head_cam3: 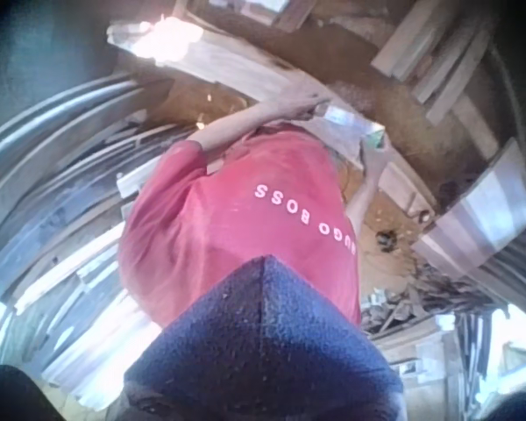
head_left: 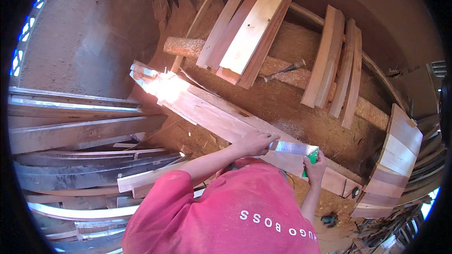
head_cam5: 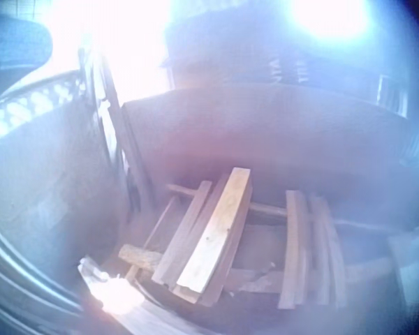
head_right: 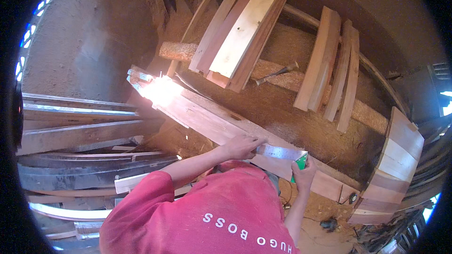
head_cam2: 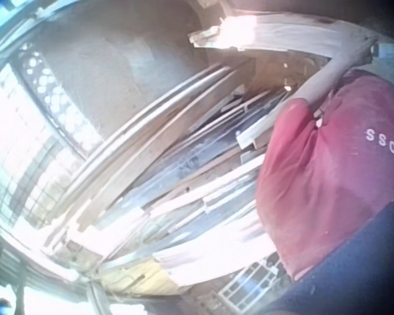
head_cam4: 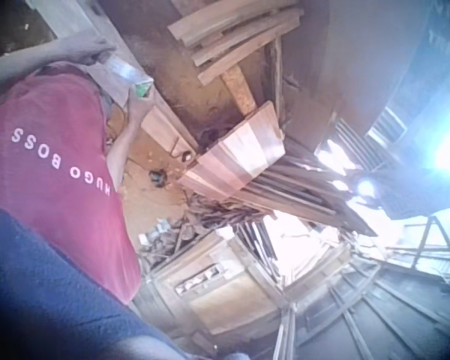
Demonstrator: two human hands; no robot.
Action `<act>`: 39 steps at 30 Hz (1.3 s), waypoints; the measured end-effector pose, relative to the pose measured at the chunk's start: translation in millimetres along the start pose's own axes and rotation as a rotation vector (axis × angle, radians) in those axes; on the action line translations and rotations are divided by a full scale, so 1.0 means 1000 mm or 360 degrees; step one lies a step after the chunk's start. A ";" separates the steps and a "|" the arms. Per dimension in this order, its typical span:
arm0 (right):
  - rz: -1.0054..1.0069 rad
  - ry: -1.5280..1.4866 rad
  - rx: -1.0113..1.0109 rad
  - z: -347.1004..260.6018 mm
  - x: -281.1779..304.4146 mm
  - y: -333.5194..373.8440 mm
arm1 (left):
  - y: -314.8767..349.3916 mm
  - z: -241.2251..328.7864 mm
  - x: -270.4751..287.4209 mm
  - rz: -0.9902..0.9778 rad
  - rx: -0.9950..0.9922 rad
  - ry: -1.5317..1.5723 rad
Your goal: The person moves and arranges wooden planks on a workbench by hand, using a square and a measuring tape. The person walks across a workshop, picks up a small electronic device, and plugs it into a power strip.
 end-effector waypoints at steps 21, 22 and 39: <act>0.0315 0.0268 -0.0130 -0.019 -0.014 -0.009 | -0.038 -0.270 0.238 0.1567 0.0936 0.0341; 0.0301 0.0289 -0.0143 -0.016 -0.016 -0.008 | -0.046 -0.274 0.249 0.1648 0.0885 0.0332; 0.0276 0.0278 -0.0024 0.016 -0.031 -0.004 | -0.097 -0.297 0.235 0.1167 0.0756 -0.0178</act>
Point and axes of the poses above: each hand's wrist, its own y-axis away from the middle knuckle, its own x-axis out of the back of the hand, z = x × y, the point moved 10 cm from there along -y, towards the middle knuckle, and after that the axes turned 2 degrees about -z, right-handed, at the moved point
